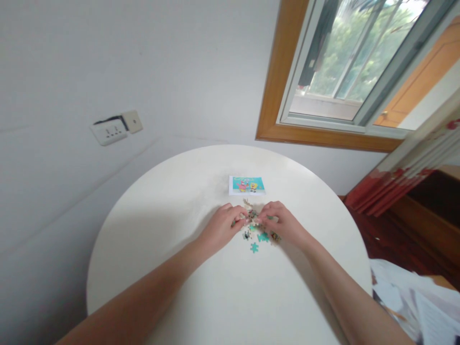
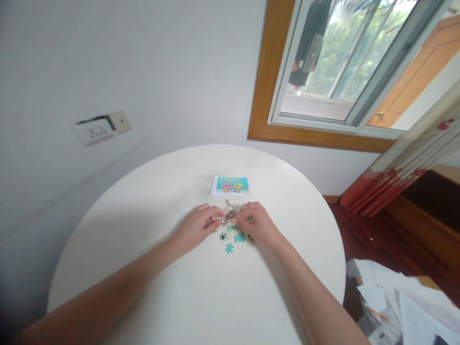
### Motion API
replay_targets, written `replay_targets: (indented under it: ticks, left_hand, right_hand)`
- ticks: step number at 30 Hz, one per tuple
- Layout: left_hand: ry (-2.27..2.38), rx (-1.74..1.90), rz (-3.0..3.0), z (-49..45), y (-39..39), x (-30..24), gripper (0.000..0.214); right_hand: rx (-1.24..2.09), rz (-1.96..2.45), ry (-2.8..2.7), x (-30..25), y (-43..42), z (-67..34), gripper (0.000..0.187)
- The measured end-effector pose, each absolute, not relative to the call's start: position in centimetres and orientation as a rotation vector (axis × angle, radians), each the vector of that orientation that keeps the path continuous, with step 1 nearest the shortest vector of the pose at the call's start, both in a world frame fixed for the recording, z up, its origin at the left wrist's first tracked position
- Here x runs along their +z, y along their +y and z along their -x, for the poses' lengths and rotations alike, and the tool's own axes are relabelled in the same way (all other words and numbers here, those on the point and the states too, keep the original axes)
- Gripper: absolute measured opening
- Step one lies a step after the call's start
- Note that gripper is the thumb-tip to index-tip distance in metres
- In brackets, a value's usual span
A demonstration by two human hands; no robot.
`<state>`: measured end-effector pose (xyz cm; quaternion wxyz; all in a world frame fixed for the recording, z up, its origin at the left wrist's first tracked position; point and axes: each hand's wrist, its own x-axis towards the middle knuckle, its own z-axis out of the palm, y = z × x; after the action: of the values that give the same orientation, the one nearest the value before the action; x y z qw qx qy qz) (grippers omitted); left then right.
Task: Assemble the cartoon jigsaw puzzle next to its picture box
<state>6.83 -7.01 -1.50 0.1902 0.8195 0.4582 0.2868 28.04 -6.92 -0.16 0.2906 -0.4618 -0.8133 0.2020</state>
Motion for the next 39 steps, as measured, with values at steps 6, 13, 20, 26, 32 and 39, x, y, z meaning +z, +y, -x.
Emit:
replay_targets:
  ticks: [6, 13, 20, 26, 32, 39]
  left_hand:
    - [1.256, 0.762, -2.432, -6.6, -6.4, -2.0, 0.016]
    - [1.297, 0.769, -2.448, -6.5, -6.4, -2.2, 0.019]
    - [1.266, 0.693, -2.540, -6.6, -6.8, -1.8, 0.020]
    - [1.296, 0.888, -2.520, -6.7, -6.7, -2.0, 0.016]
    - [1.263, 0.841, -2.611, -6.4, -6.3, -2.9, 0.034]
    - [1.243, 0.783, -2.587, -6.4, -5.9, -2.9, 0.012]
  right_hand:
    - [0.245, 1.443, -2.271, -0.6, -6.5, -29.1, 0.019]
    - [0.308, 1.397, -2.396, -1.5, -6.7, -29.1, 0.019]
    - [0.489, 1.359, -2.305, -0.9, -6.8, -28.7, 0.008]
    - [0.551, 1.255, -2.321, -0.2, -7.1, -28.7, 0.024]
    - [0.433, 1.247, -2.376, 0.0, -7.0, -29.0, 0.031]
    - [0.655, 1.579, -2.353, 0.8, -7.6, -32.5, 0.052]
